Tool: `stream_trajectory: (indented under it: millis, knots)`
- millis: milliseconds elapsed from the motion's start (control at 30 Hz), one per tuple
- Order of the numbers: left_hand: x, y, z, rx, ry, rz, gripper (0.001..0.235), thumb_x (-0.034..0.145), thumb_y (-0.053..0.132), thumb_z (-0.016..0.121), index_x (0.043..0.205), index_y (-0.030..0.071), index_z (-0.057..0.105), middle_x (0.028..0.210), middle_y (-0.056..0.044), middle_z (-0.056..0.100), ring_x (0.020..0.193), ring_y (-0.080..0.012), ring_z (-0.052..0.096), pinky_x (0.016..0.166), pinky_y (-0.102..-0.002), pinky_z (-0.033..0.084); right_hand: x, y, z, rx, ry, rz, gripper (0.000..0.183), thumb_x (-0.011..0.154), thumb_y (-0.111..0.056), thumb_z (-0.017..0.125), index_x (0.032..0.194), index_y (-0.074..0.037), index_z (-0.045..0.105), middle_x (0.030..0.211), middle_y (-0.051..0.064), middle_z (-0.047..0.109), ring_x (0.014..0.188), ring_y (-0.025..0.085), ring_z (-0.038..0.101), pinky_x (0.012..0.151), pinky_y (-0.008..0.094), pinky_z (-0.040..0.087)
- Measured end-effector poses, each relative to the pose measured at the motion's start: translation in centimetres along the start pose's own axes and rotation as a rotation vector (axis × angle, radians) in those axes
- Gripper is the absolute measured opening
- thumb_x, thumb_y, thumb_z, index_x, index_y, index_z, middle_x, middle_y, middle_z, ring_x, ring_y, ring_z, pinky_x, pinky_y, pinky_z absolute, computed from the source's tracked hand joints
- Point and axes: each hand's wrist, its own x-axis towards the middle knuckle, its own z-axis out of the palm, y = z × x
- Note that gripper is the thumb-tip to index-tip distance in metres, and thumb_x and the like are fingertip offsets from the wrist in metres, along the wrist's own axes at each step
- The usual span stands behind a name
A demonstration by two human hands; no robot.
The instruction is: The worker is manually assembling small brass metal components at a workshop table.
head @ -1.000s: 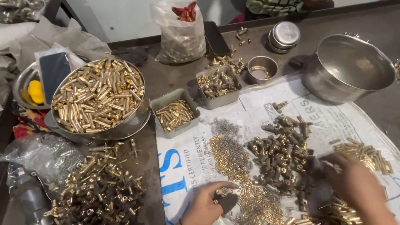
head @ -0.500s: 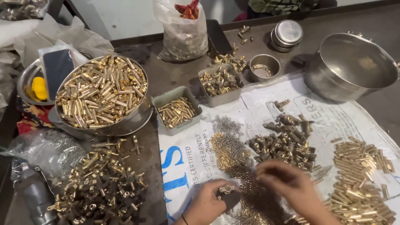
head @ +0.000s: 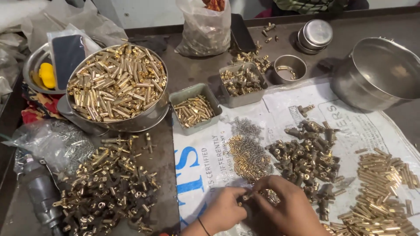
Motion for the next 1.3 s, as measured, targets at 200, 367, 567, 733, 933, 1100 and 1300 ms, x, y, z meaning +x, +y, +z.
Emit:
stream_trajectory:
  millis: [200,367,567,733,933,1100,1300]
  knots:
    - [-0.7,3.3,-0.9,-0.081,-0.113,-0.058,0.02,0.089,0.012,0.077,0.107,0.005,0.076,0.064,0.001,0.061,0.051,-0.0048,0.054,0.047,-0.023,0.042,1.8,4.3,0.5,0.397,-0.197,0.129,0.016,0.081,-0.009,0.079,0.096,-0.002,0.079,0.102,0.007,0.081,0.093,0.018,0.076,0.087,0.035,0.06]
    - [-0.5,1.5,-2.3,-0.187,-0.275,0.038,0.018,0.098,0.022,0.075,0.103,0.004,0.074,0.071,0.001,0.064,0.057,-0.0037,0.056,0.05,-0.021,0.04,1.0,3.6,1.3,0.461,-0.192,-0.045,0.02,0.081,-0.009,0.078,0.1,-0.001,0.079,0.107,0.009,0.08,0.1,0.02,0.074,0.09,0.036,0.058]
    - [-0.6,2.8,-1.9,-0.376,-0.138,-0.103,0.029,0.1,0.031,0.062,0.095,0.005,0.073,0.071,-0.002,0.069,0.053,-0.0064,0.058,0.044,-0.021,0.037,0.8,3.6,-0.1,0.206,0.004,-0.061,0.032,0.075,-0.01,0.082,0.107,-0.008,0.076,0.104,0.006,0.081,0.1,0.018,0.076,0.092,0.033,0.058]
    - [-0.3,3.1,-1.2,-0.524,-0.017,-0.113,0.046,0.102,0.038,0.055,0.081,0.0,0.069,0.06,-0.005,0.063,0.045,-0.0106,0.057,0.037,-0.023,0.033,-0.3,3.9,1.0,-0.226,0.066,-0.182,0.023,0.078,-0.021,0.079,0.099,-0.012,0.08,0.104,0.005,0.078,0.094,0.024,0.075,0.081,0.035,0.06]
    - [0.0,3.0,-1.4,-0.478,0.003,-0.078,0.033,0.102,0.024,0.056,0.09,-0.001,0.072,0.069,-0.008,0.066,0.049,-0.0113,0.052,0.04,-0.025,0.029,-0.2,4.3,3.5,-0.572,0.054,-0.271,0.021,0.079,-0.027,0.072,0.094,-0.013,0.075,0.09,0.008,0.071,0.085,0.032,0.07,0.072,0.042,0.057]
    - [0.4,2.2,-1.4,-0.651,0.01,-0.137,0.041,0.106,0.029,0.042,0.085,0.002,0.065,0.063,-0.008,0.06,0.042,-0.0134,0.052,0.034,-0.025,0.028,-0.4,2.4,2.2,-0.139,0.084,-0.095,0.018,0.079,-0.015,0.076,0.096,-0.009,0.077,0.094,0.009,0.077,0.09,0.029,0.073,0.079,0.038,0.06]
    - [1.3,0.0,-1.2,-0.655,0.121,-0.147,0.026,0.101,0.017,0.042,0.098,0.001,0.062,0.068,-0.008,0.061,0.046,-0.0165,0.055,0.036,-0.028,0.032,-0.4,2.0,3.1,-0.063,0.154,-0.301,0.021,0.079,-0.005,0.076,0.099,-0.006,0.073,0.107,0.009,0.075,0.099,0.027,0.074,0.084,0.036,0.06]
